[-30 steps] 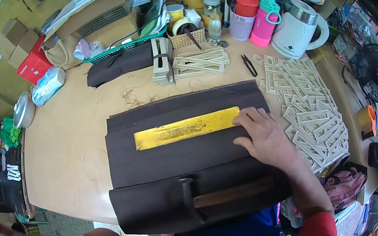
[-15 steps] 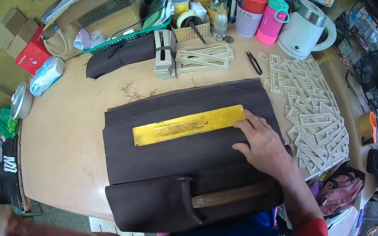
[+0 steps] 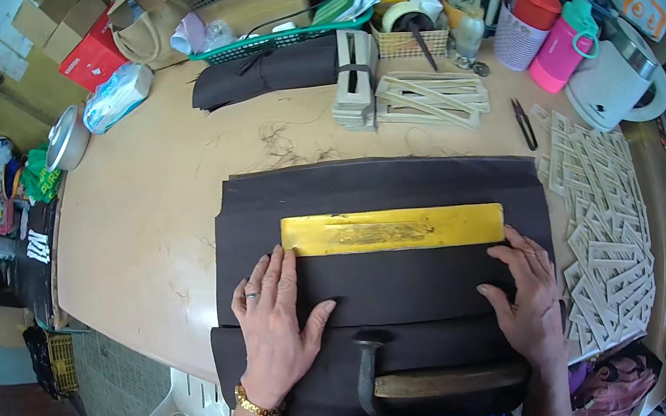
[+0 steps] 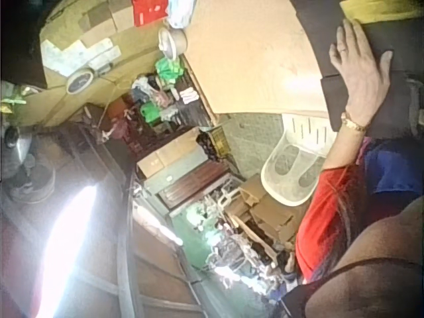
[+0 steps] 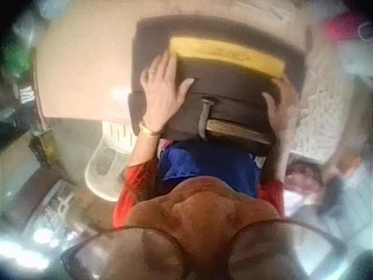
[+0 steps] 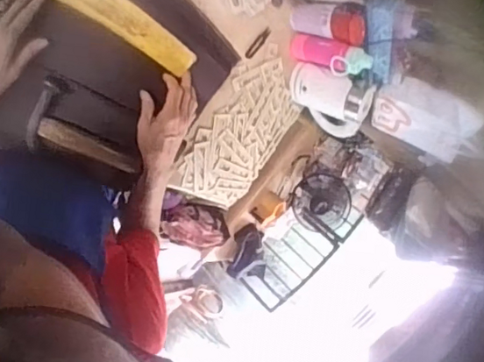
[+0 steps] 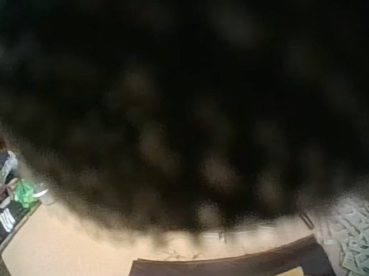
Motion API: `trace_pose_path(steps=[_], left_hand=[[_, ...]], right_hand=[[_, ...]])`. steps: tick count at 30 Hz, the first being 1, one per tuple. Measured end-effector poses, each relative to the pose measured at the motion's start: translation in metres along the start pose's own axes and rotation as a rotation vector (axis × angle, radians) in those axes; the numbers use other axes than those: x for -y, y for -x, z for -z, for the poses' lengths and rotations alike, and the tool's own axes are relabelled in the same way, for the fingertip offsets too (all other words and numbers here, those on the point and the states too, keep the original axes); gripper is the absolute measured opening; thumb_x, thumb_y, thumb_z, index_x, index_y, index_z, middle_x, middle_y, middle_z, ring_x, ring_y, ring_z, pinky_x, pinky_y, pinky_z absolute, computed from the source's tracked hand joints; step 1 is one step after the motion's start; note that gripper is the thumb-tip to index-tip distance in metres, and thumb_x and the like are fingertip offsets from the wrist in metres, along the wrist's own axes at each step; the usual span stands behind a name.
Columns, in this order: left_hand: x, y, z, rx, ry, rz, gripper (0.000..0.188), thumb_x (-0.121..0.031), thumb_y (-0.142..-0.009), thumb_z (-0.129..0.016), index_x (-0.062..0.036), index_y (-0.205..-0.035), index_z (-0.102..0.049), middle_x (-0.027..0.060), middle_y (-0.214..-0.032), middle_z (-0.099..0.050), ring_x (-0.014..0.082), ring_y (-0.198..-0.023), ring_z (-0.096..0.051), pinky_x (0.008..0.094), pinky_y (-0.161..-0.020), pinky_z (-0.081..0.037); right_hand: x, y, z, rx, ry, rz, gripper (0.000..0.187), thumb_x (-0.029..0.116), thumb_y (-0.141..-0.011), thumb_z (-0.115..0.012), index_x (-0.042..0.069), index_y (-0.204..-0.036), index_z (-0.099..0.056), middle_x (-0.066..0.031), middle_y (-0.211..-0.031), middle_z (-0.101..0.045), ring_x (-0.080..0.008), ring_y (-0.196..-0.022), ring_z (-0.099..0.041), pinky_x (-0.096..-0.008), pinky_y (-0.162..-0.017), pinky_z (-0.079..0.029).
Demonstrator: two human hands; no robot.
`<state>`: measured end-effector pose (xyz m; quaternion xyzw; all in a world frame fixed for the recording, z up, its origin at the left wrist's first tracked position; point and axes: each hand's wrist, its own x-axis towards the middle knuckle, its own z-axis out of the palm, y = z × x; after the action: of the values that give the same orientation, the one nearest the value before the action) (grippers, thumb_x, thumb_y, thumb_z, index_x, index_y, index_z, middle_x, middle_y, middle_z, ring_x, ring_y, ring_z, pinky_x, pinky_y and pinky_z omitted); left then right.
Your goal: The person positions a leather strip into a rectangular cutout on a larger leather piece, applies pressure using a hammer, and uses a yellow template to check alignment.
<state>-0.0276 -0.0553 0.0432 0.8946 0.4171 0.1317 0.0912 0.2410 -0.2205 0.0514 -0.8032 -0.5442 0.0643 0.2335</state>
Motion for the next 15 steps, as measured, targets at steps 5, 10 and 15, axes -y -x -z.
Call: trace_pose_path(steps=[5,10,15], left_hand=[[0.0017,-0.0017,-0.0059,0.011,0.049,0.014,0.079,-0.043,-0.087,-0.076,0.0027,-0.146,-0.051,0.019,-0.154,-0.044,0.0368,-0.137,-0.044,0.052,-0.112,-0.03],[0.0035,-0.0016,-0.0075,0.004,0.042,0.009,0.081,-0.044,-0.086,-0.077,0.0026,-0.147,-0.051,0.0187,-0.153,-0.045,0.0367,-0.137,-0.045,0.0517,-0.112,-0.03],[0.0035,-0.0027,-0.0092,-0.003,0.042,0.007,0.084,-0.044,-0.085,-0.077,0.0027,-0.148,-0.049,0.0183,-0.154,-0.045,0.0363,-0.137,-0.045,0.0517,-0.113,-0.03]], right_hand=[[-0.0072,-0.0019,-0.0067,-0.018,0.012,-0.023,0.047,0.007,-0.077,-0.079,0.001,-0.12,-0.063,-0.0209,-0.144,-0.057,-0.0415,-0.131,-0.052,-0.049,-0.111,-0.04],[-0.0064,-0.0043,-0.0099,-0.02,0.058,-0.02,0.046,0.009,-0.078,-0.078,0.0,-0.121,-0.062,-0.0209,-0.147,-0.055,-0.041,-0.13,-0.051,-0.0495,-0.111,-0.04],[-0.0058,-0.0039,-0.0096,-0.006,0.085,-0.039,0.046,0.012,-0.079,-0.078,0.0,-0.121,-0.062,-0.0212,-0.148,-0.055,-0.0399,-0.13,-0.05,-0.0499,-0.111,-0.039]])
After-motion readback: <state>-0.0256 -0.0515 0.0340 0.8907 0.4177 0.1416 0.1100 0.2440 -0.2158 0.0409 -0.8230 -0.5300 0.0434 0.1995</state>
